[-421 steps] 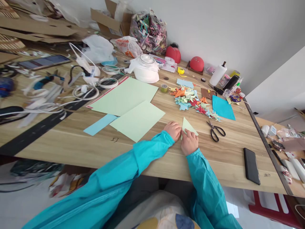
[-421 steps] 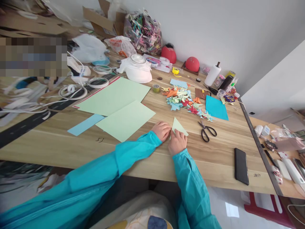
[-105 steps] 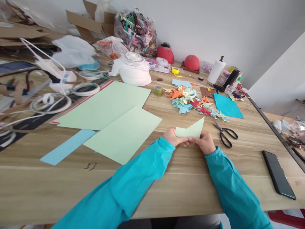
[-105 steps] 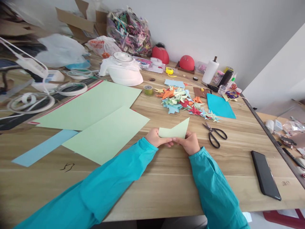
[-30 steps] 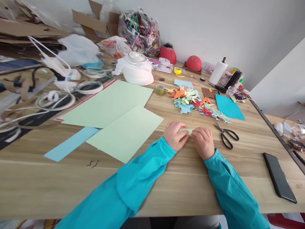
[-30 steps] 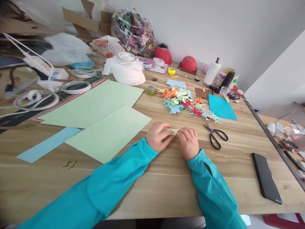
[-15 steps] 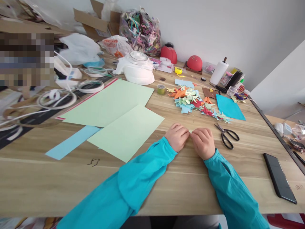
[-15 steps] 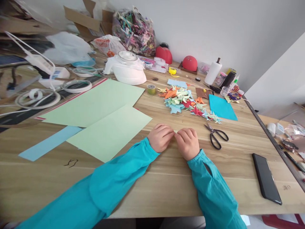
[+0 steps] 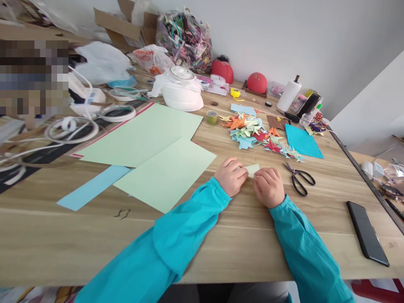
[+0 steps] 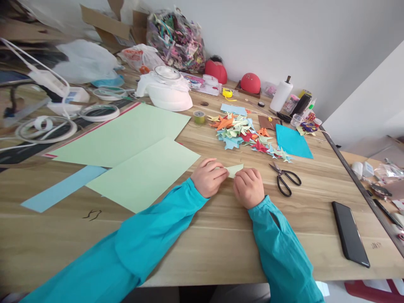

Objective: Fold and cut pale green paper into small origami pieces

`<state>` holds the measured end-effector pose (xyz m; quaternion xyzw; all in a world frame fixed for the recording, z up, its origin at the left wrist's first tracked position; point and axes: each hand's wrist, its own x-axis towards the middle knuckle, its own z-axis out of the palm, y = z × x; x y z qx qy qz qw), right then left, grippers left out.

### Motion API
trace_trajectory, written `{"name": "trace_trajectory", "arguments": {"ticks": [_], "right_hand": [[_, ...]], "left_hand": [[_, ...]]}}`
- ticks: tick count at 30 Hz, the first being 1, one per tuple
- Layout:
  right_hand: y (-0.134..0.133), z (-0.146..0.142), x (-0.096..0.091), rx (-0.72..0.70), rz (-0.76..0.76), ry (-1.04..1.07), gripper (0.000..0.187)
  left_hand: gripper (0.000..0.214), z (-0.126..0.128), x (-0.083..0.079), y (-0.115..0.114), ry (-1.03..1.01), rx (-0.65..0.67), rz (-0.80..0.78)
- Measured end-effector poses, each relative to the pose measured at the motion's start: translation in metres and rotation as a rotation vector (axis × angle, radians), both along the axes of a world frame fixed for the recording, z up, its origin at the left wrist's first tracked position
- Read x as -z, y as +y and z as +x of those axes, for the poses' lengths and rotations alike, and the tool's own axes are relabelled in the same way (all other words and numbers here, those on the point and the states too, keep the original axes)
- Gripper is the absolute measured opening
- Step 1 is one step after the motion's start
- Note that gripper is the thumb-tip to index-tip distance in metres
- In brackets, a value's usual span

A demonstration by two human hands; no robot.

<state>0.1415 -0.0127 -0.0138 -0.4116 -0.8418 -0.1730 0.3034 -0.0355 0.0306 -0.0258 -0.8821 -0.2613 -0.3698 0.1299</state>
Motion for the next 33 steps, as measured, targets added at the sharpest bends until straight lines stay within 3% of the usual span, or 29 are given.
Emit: {"name": "trace_trajectory", "arguments": {"ticks": [10,17,22,33], "right_hand": [[0.004,0.006,0.005,0.029,0.02,0.152,0.011],[0.007,0.016,0.007,0.134,0.123,0.345,0.013],[0.003,0.001,0.005,0.049,-0.003,0.166,0.015],[0.001,-0.004,0.009,0.012,0.017,0.011,0.012]], "left_hand": [[0.026,-0.004,-0.003,0.002,-0.029,-0.053,-0.081],[0.022,-0.017,0.0,0.014,-0.117,-0.135,0.101],[0.017,-0.009,0.0,0.007,-0.066,-0.044,0.144],[0.018,0.008,0.001,-0.003,-0.027,0.005,0.135]]}}
